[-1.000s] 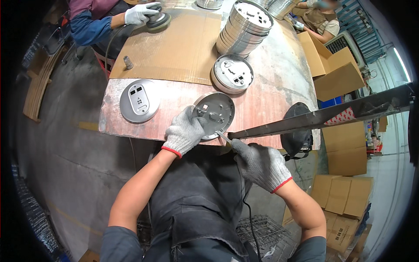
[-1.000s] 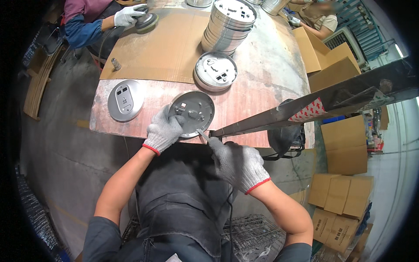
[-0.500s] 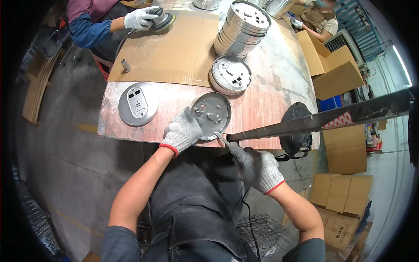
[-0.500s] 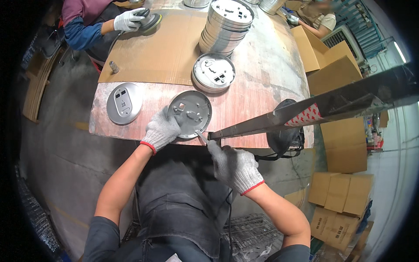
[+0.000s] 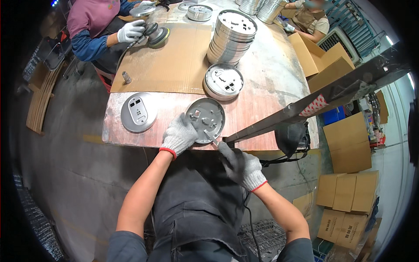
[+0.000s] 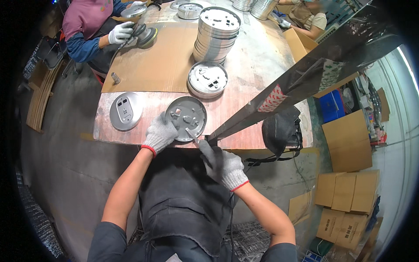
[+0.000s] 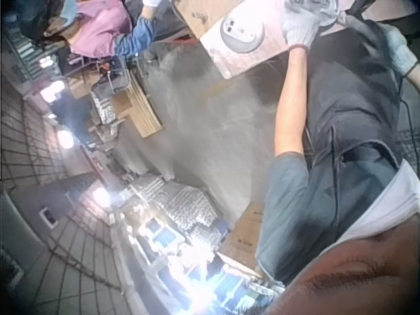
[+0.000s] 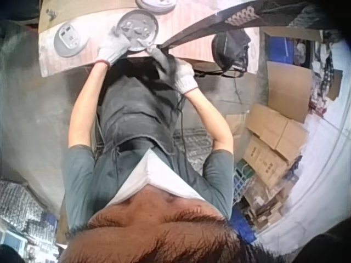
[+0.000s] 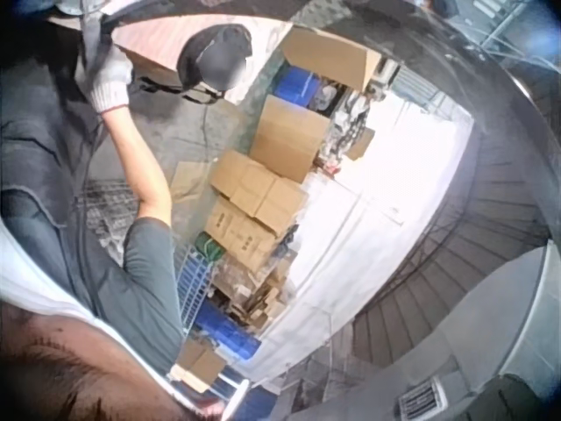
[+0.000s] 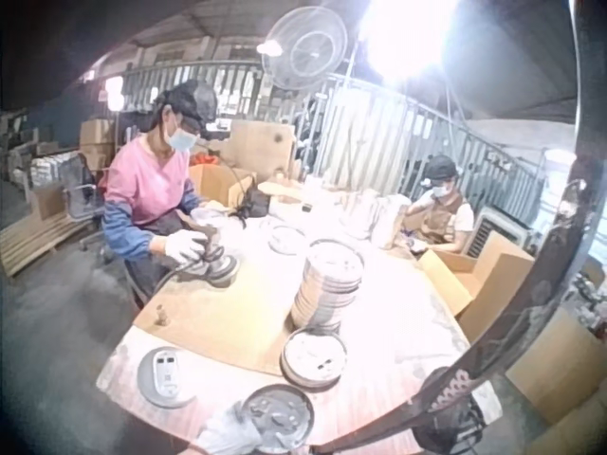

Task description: The person deburrs the inner edges of circular metal housings by hand, using a hand scraper tool.

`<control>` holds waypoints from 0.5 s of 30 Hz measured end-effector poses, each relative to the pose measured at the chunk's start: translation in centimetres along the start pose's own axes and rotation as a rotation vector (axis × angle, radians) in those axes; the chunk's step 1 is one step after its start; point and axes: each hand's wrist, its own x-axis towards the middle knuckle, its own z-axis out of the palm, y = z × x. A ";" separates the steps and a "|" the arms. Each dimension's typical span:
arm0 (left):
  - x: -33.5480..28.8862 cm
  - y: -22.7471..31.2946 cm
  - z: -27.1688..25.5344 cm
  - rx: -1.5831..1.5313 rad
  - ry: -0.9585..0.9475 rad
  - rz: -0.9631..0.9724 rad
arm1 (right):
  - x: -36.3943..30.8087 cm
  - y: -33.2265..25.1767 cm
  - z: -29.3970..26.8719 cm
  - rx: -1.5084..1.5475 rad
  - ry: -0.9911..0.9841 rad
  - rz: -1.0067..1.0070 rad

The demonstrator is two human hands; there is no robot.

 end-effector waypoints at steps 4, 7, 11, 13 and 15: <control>-1.7 1.6 -1.1 -0.160 0.045 -0.045 | 0.4 -0.1 -4.0 -0.008 -0.035 0.027; -2.4 1.6 -1.8 -0.281 0.060 -0.002 | 0.7 -0.6 -6.6 -0.140 -0.126 -0.008; -2.4 0.6 -0.8 -0.388 0.136 0.076 | 2.0 -2.0 -8.8 -0.085 -0.098 -0.090; -2.8 1.3 -1.1 -0.309 0.101 0.034 | 2.4 -2.0 -8.7 -0.094 -0.095 -0.115; -2.3 0.4 -0.1 -0.295 0.114 0.064 | 3.0 -2.2 -8.7 -0.098 -0.091 -0.144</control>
